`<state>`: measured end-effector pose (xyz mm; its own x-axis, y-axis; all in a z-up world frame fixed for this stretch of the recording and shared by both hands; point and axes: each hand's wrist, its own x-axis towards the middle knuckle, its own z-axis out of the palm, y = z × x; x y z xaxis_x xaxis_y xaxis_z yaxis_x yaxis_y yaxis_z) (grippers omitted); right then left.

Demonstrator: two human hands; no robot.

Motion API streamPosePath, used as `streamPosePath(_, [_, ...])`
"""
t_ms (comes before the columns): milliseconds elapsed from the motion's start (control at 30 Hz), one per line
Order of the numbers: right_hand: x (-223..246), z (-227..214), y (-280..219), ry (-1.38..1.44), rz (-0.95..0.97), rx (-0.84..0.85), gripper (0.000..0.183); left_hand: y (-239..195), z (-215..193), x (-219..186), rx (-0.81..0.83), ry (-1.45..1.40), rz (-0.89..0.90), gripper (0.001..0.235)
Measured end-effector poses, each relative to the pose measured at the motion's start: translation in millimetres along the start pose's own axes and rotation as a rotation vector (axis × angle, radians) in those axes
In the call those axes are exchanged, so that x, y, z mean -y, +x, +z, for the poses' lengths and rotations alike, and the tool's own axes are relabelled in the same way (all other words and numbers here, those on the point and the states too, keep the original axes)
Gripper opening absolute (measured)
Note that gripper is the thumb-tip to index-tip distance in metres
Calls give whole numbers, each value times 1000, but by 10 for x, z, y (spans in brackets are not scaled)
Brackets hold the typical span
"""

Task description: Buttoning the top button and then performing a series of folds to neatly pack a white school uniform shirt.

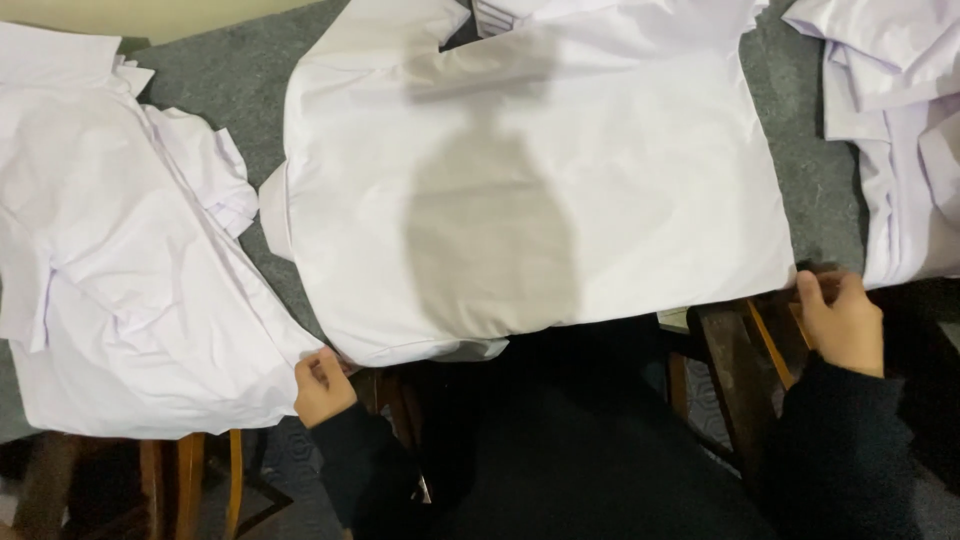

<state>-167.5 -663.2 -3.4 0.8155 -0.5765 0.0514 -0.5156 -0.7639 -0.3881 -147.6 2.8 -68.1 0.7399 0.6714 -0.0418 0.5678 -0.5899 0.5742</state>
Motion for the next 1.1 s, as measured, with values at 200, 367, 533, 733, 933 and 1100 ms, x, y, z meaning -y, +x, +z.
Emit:
streamPosePath(200, [325,9,-39,718,291,249,31,-25,-193,-223,176,-79,-129,52])
streamPosePath(367, [108,127,11,851,291,217,24,30,-63,-48,226,-69,-114,50])
streamPosePath(533, [6,114,67,747,255,196,27,93,121,211,151,-197,28,44])
streamPosePath(733, [-273,388,92,615,1,92,37,128,268,432,84,-76,137,43])
streamPosePath(933, [-106,217,55,761,-69,230,39,166,318,494,-13,-49,369,35])
streamPosePath(1100, [-178,-105,94,884,-37,440,51,100,-85,147,150,-339,252,28])
